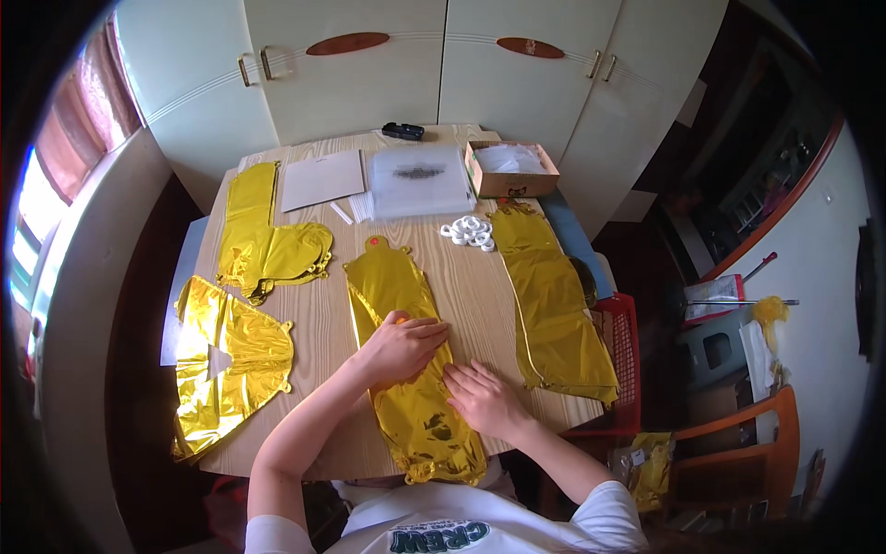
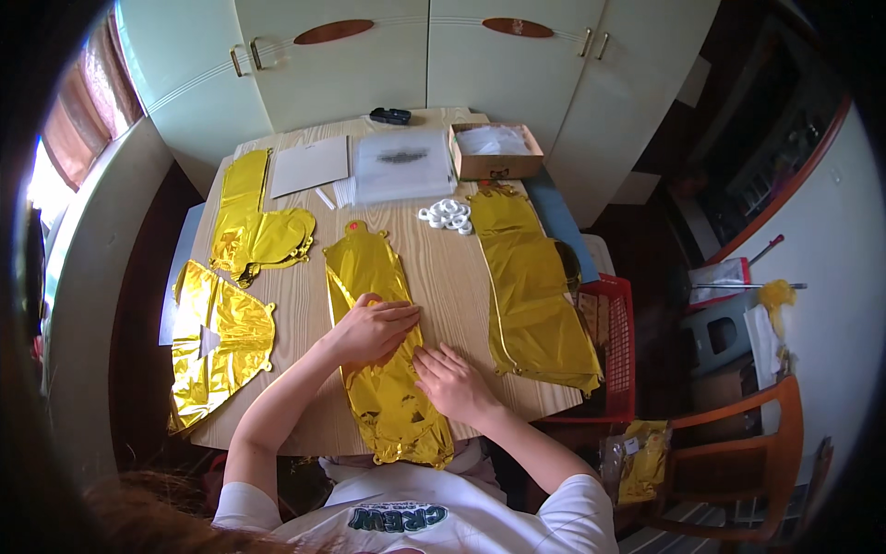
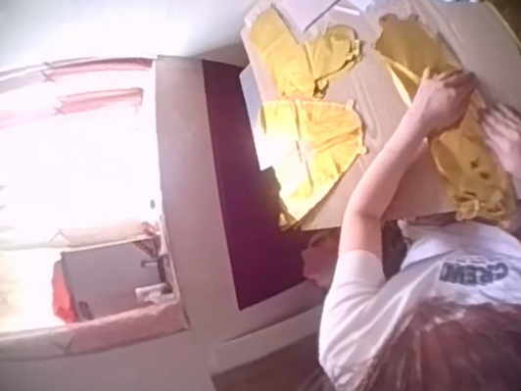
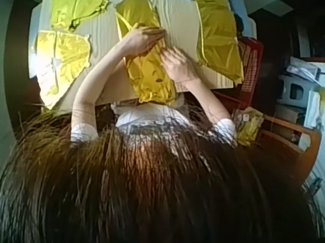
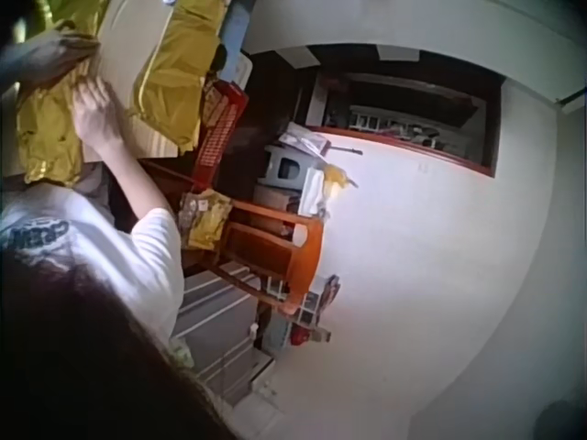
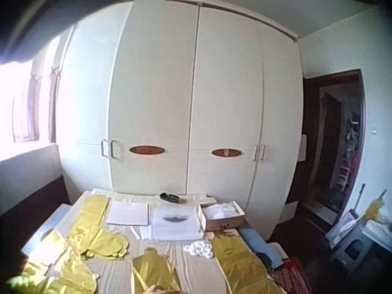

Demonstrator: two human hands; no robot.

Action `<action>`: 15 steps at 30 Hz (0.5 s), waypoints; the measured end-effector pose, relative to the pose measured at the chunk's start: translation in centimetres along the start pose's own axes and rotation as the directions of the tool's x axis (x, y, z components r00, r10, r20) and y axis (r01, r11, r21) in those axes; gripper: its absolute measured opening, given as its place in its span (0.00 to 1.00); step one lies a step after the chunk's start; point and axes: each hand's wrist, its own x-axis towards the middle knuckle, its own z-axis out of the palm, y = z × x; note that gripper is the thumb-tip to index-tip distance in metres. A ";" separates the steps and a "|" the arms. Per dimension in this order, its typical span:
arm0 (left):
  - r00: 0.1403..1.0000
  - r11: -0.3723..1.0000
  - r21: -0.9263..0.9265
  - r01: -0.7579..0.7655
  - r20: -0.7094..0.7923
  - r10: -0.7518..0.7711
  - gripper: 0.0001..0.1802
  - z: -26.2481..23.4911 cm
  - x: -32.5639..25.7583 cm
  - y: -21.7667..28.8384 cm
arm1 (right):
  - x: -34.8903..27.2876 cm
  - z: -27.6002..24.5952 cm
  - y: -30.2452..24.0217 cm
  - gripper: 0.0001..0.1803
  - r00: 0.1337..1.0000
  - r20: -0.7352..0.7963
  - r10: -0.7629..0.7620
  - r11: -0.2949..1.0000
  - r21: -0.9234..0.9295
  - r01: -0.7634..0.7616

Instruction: Folding and smoothing out large gold foil pieces on a table.

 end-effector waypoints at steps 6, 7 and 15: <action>0.998 0.994 0.094 0.061 -0.004 -0.061 0.22 0.7 0.5 -1.6 | 0.2 -0.3 0.0 0.21 1.000 0.003 -0.024 0.999 -0.028 0.024; 0.998 0.990 0.125 0.058 -0.035 -0.054 0.22 0.7 0.7 -1.9 | 0.1 -0.3 0.0 0.21 1.000 0.002 -0.025 0.999 -0.032 0.025; 0.992 0.985 0.125 0.122 -0.004 -0.123 0.25 -0.6 0.6 -1.9 | 0.0 0.0 0.1 0.21 1.000 -0.009 -0.025 1.000 -0.017 0.025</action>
